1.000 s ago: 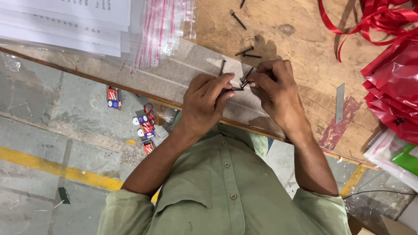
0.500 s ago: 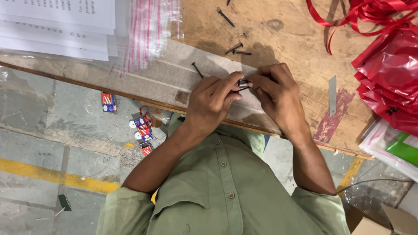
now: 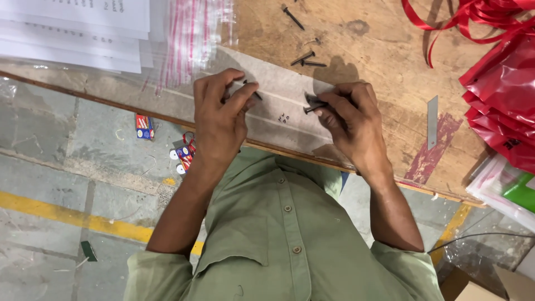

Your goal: Placing screws into a small red pouch and tying it with a ribbon.

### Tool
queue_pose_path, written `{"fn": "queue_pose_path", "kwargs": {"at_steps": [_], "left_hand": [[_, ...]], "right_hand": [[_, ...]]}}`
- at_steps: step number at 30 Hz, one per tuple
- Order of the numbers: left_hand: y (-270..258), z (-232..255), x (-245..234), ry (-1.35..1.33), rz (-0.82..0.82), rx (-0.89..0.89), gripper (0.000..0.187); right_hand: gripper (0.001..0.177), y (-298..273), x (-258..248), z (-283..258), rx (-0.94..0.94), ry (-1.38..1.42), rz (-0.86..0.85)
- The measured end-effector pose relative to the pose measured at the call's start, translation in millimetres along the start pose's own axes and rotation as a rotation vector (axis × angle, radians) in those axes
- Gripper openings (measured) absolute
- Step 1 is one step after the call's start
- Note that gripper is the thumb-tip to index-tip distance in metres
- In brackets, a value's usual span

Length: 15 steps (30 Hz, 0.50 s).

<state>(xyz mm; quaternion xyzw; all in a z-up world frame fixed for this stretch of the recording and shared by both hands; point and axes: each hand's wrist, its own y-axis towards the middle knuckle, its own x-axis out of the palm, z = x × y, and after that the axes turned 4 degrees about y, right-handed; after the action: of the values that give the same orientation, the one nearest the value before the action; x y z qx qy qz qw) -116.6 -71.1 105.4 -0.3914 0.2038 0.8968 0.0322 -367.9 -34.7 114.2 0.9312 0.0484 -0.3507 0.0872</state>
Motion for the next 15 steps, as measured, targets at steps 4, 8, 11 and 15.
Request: {"fn": "queue_pose_path", "kwargs": {"at_steps": [4, 8, 11, 15], "left_hand": [[-1, -8, 3, -0.023, -0.084, 0.060, 0.046], [5, 4, 8, 0.050, -0.126, 0.061, 0.032], [11, 17, 14, 0.052, -0.128, 0.123, 0.027], [14, 32, 30, -0.017, -0.156, 0.180, 0.027]], "right_hand": [[0.024, -6, -1, 0, 0.040, 0.027, 0.007], [0.022, -13, -9, 2, 0.063, -0.011, 0.059], [0.020, -19, -19, 13, 0.101, -0.096, 0.140], [0.019, -23, -27, 23, 0.163, -0.126, 0.208]]}}
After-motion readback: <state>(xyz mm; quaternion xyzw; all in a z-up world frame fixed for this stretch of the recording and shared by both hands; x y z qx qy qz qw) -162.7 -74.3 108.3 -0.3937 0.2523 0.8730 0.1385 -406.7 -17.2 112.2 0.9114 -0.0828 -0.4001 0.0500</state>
